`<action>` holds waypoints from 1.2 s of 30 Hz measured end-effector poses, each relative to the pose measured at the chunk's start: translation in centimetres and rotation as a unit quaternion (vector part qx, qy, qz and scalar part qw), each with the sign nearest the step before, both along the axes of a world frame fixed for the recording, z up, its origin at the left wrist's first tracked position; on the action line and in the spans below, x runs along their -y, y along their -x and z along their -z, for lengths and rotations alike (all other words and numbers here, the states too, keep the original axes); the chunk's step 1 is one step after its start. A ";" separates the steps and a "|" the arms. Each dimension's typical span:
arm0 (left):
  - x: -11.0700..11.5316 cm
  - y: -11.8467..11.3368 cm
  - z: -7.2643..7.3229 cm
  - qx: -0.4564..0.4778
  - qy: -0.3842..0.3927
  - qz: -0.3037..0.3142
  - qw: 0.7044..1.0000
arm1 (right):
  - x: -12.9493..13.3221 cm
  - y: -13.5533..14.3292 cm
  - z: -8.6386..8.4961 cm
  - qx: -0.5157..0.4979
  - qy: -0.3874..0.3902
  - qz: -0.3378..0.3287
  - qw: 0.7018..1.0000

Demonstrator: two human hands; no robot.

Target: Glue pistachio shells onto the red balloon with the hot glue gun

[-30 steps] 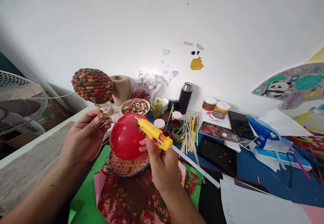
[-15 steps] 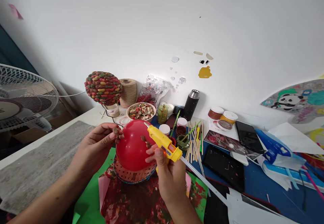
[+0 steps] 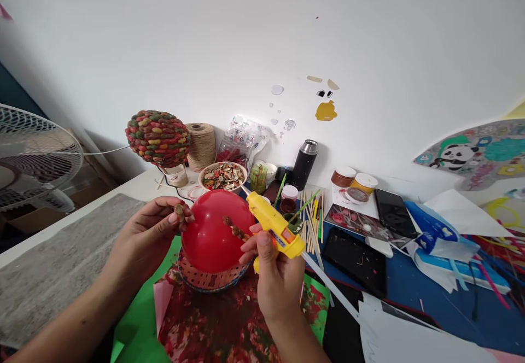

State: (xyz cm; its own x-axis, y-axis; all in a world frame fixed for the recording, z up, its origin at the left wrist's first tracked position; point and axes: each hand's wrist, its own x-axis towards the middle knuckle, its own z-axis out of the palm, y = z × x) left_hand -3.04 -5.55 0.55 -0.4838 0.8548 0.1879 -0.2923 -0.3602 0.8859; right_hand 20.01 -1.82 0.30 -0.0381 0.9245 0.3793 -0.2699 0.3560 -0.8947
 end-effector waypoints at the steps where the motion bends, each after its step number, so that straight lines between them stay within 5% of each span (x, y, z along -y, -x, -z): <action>1: 0.0 0.0 0.0 0.001 0.001 0.000 1.000 | 0.0 0.0 -0.1 -0.003 0.002 0.003 1.000; 23: 1.4 0.9 -0.4 -0.079 0.032 -0.025 0.996 | 0.0 -0.1 -0.8 -0.008 0.011 0.019 1.000; 36: 0.2 1.4 -0.2 -0.077 0.014 -0.037 0.996 | 0.0 0.0 -1.0 0.001 0.001 0.018 1.000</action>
State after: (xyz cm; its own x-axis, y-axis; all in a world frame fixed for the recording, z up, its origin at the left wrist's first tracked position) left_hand -4.42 -5.79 0.70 -0.5121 0.8244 0.2412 -0.1253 -0.3495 0.9285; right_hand 20.05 -1.85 1.28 -0.0062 0.9259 0.3776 -0.2556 0.3636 -0.8958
